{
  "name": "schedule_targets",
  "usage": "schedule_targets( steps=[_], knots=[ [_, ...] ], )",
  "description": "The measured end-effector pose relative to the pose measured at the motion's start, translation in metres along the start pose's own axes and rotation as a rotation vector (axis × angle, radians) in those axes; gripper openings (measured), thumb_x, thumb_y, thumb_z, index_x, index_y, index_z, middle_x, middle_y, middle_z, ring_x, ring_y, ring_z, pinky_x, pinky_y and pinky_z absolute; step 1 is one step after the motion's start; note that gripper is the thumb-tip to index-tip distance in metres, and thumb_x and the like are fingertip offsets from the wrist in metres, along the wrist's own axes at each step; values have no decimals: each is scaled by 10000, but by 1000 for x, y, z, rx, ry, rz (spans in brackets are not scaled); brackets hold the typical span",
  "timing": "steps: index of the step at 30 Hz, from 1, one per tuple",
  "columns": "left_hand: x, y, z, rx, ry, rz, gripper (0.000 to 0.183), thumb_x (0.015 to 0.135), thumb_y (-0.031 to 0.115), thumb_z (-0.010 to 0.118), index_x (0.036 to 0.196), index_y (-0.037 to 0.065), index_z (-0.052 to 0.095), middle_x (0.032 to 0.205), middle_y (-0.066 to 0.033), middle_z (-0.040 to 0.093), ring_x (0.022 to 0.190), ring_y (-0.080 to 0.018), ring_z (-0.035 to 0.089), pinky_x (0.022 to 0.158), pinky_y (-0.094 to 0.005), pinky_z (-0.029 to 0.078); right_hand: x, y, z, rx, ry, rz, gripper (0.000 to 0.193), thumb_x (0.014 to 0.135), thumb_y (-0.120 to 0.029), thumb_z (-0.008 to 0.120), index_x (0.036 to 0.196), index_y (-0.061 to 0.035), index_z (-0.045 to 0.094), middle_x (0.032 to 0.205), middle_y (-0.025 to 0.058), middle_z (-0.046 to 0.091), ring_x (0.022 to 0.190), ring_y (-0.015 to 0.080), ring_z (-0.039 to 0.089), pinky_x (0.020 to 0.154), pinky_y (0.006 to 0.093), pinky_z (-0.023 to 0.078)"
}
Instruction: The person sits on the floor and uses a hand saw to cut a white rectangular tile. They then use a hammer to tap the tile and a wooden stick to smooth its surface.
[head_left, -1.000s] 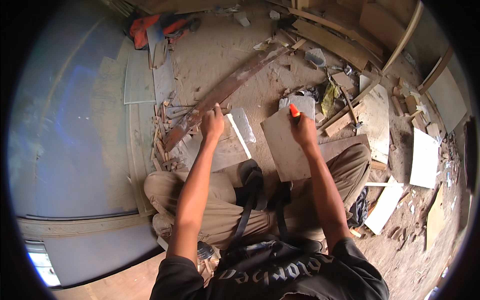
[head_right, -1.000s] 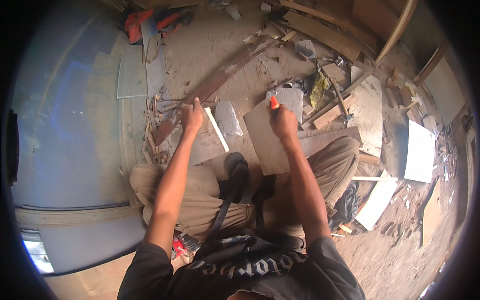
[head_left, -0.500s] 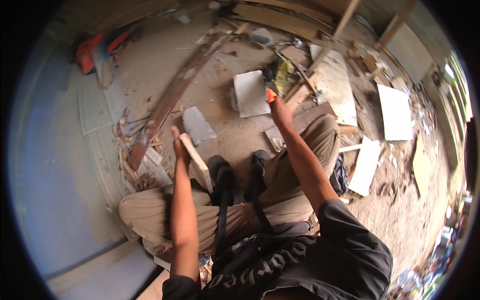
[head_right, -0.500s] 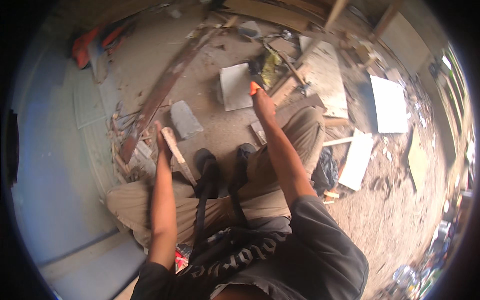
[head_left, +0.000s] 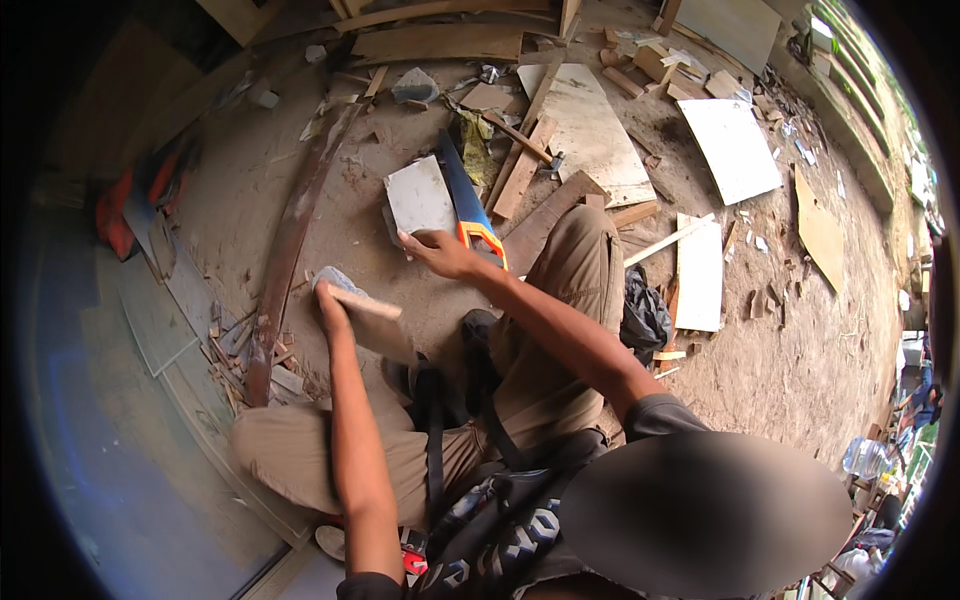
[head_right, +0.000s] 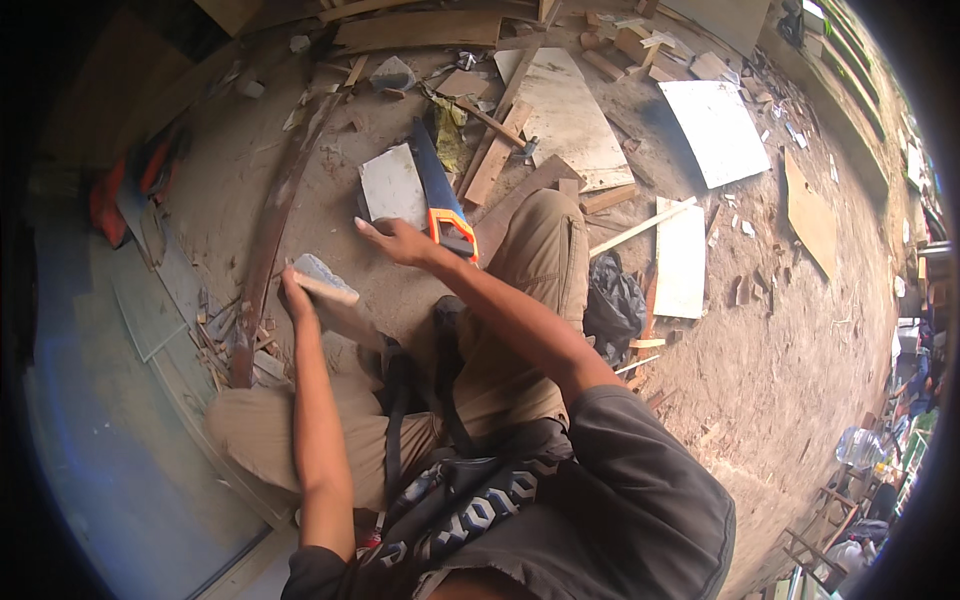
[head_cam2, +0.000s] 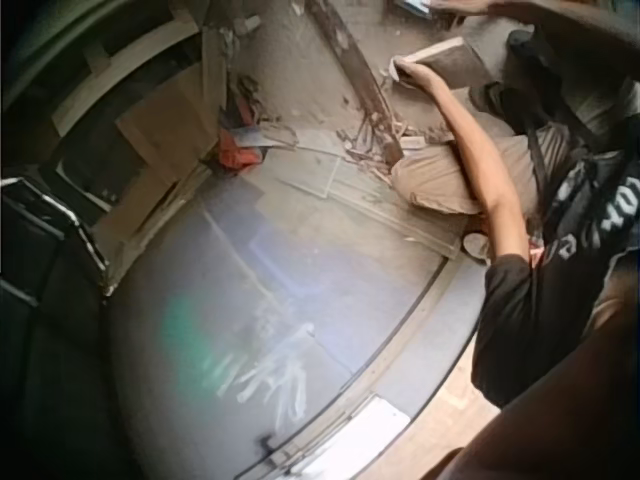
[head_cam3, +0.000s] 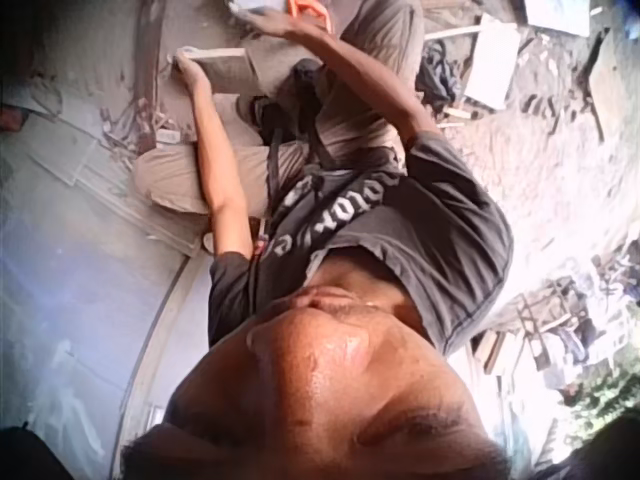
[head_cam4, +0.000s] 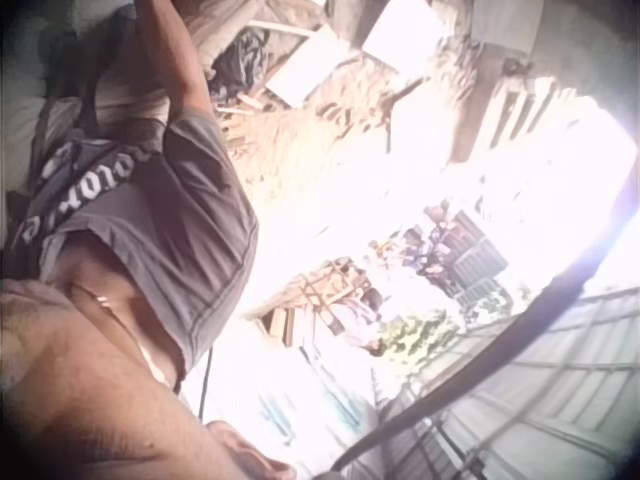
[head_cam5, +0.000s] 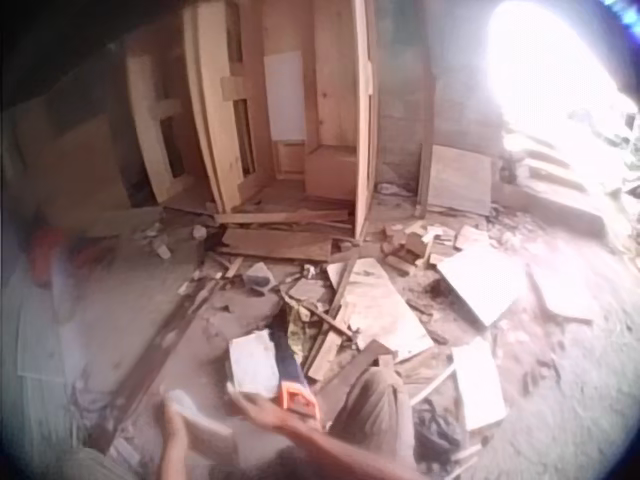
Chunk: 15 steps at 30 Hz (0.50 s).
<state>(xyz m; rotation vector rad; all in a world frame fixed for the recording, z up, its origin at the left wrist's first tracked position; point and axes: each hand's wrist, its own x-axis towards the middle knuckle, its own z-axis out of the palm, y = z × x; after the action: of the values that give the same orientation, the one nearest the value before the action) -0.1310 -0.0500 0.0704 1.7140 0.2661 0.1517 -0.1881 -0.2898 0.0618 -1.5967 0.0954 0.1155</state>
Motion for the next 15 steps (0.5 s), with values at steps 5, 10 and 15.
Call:
schedule_targets(
  steps=[5, 10, 15],
  knots=[
    [-21, 3, 37, 21, -98, 0, 331, 912, 316, 509, 751, 30, 557, 747, -18, 555, 738, -149, 486, 710, -300, 400, -58, -30, -7, -482, -181, -154, 542, 837, -461, 668, 1017, 49, 630, 930, 247, 660, 920, 351, 647, 798, 424, 495],
    [-36, -14, 62, -145, -143, -101, 450, 946, 489, 518, 848, 63, 626, 815, -14, 564, 803, -139, 520, 770, -275, 415, -66, 19, -21, -477, -8, -317, 315, 808, -253, 720, 974, -4, 621, 832, 214, 633, 801, 377, 623, 683, 424, 469],
    [-50, 9, 61, 201, -833, 215, 413, 840, 280, 728, 1087, -24, 594, 1005, -102, 645, 904, -165, 596, 817, -299, 453, -71, 22, -66, -178, 107, -239, 371, 811, -294, 741, 998, 8, 632, 840, 167, 654, 784, 228, 623, 706, 347, 470]
  ],
)
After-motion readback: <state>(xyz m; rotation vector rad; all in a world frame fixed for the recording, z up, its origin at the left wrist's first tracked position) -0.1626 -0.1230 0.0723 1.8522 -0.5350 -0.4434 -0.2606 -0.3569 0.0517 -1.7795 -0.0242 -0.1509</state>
